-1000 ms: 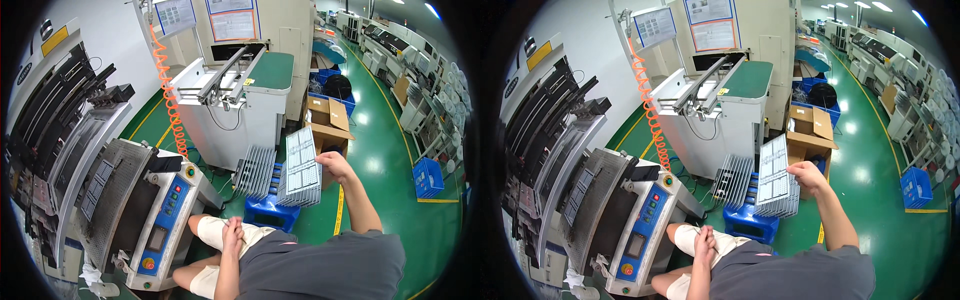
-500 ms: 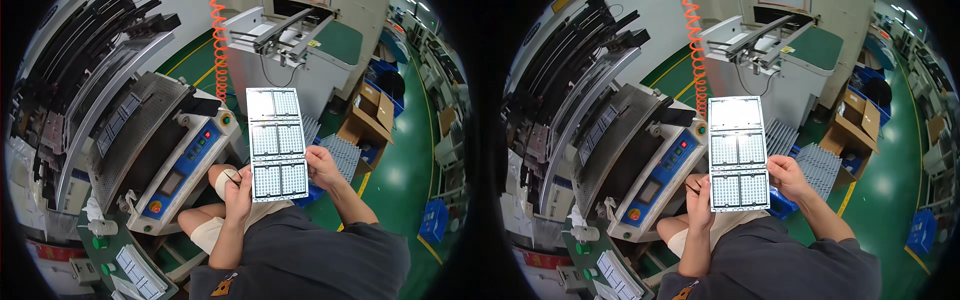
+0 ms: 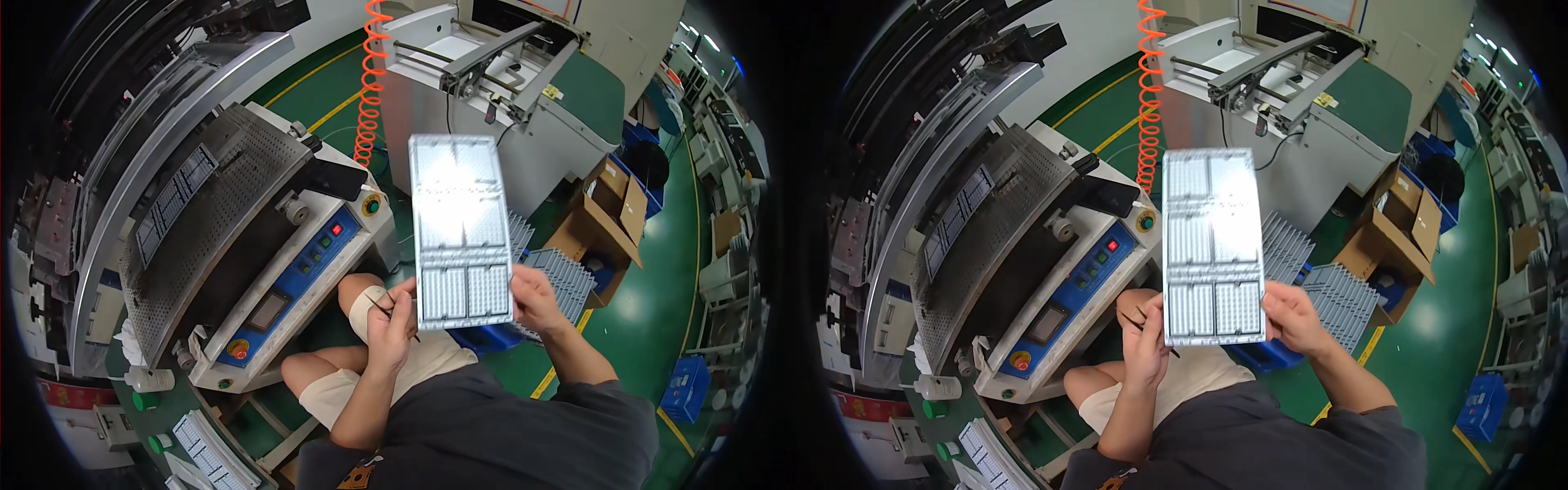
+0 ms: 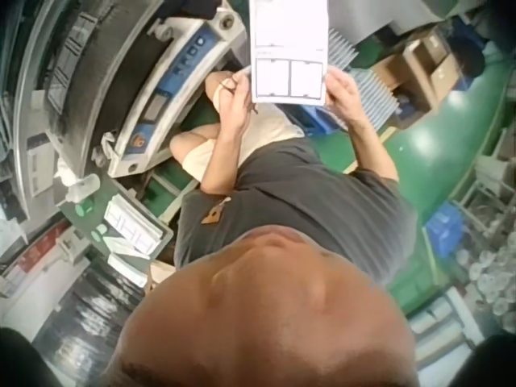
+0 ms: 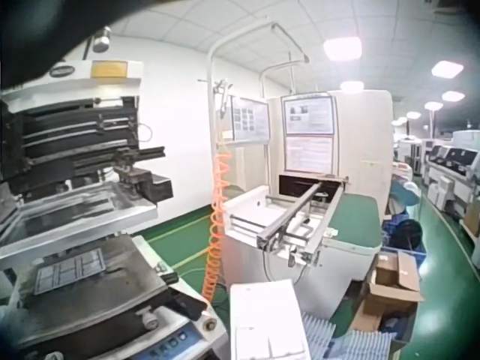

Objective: Operator inspects PCB panels, places them into a stencil printing machine, and manually cleans the solder paste stencil using a squeegee and wipe.

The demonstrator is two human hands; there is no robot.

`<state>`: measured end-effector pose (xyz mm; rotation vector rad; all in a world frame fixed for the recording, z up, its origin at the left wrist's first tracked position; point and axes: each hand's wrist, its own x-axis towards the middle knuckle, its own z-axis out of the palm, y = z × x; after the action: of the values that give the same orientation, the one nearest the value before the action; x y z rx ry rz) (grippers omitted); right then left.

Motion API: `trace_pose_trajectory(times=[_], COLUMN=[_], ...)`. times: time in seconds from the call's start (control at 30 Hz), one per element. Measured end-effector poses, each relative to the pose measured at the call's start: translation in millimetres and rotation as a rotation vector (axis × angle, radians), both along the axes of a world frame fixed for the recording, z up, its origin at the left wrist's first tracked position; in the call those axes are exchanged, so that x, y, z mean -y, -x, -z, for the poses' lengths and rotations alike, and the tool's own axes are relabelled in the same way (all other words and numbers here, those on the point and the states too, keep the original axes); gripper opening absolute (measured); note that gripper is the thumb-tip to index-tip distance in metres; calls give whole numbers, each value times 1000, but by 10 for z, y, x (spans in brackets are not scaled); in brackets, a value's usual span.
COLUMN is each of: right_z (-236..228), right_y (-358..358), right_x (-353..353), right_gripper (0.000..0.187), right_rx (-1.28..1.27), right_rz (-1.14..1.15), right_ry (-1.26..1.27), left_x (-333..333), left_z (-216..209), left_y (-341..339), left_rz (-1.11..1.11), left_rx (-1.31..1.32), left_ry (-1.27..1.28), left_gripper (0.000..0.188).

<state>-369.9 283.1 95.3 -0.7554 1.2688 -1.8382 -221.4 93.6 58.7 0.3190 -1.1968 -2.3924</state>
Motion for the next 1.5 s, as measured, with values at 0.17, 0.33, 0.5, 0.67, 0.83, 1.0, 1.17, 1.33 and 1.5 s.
trace_pose_trajectory(times=[0.17, 0.33, 0.5, 0.67, 0.83, 1.0, 1.17, 1.33, 1.5], right_z=[-338, -310, -333, -303, -283, -338, -331, -352, -73], right_y=[530, 1161, 1313, 1422, 1576, 1712, 1741, 1625, 682], right_x=[623, 1108, 1299, 1374, 1346, 1329, 1459, 1144, 1454], right_gripper=[30, 24, 24, 23, 22, 22, 25, 34, 47], right_rx=[-46, -37, 35, 56, 66, 113, 259, 198, -76], right_rz=[390, 477, 534, 546, 533, 570, 639, 502, 444], right_ry=[71, 203, 243, 270, 287, 280, 263, 279, 0], left_x=[192, 168, 97, 172, 201, 185, 178, 230, 333], left_z=[-7, 288, 526, 658, 670, 680, 636, 617, 602], left_y=[-4, -221, -477, -581, -553, -493, -536, -579, -766], left_rz=[-22, 6, -3, -23, -14, 9, -80, -62, -204], left_rx=[21, 138, 226, 286, 305, 312, 333, 309, 224], left_ry=[-6, -30, -106, -134, -114, -127, -155, -185, -291], left_gripper=[33, 32, 32, 32, 32, 31, 30, 27, 24])
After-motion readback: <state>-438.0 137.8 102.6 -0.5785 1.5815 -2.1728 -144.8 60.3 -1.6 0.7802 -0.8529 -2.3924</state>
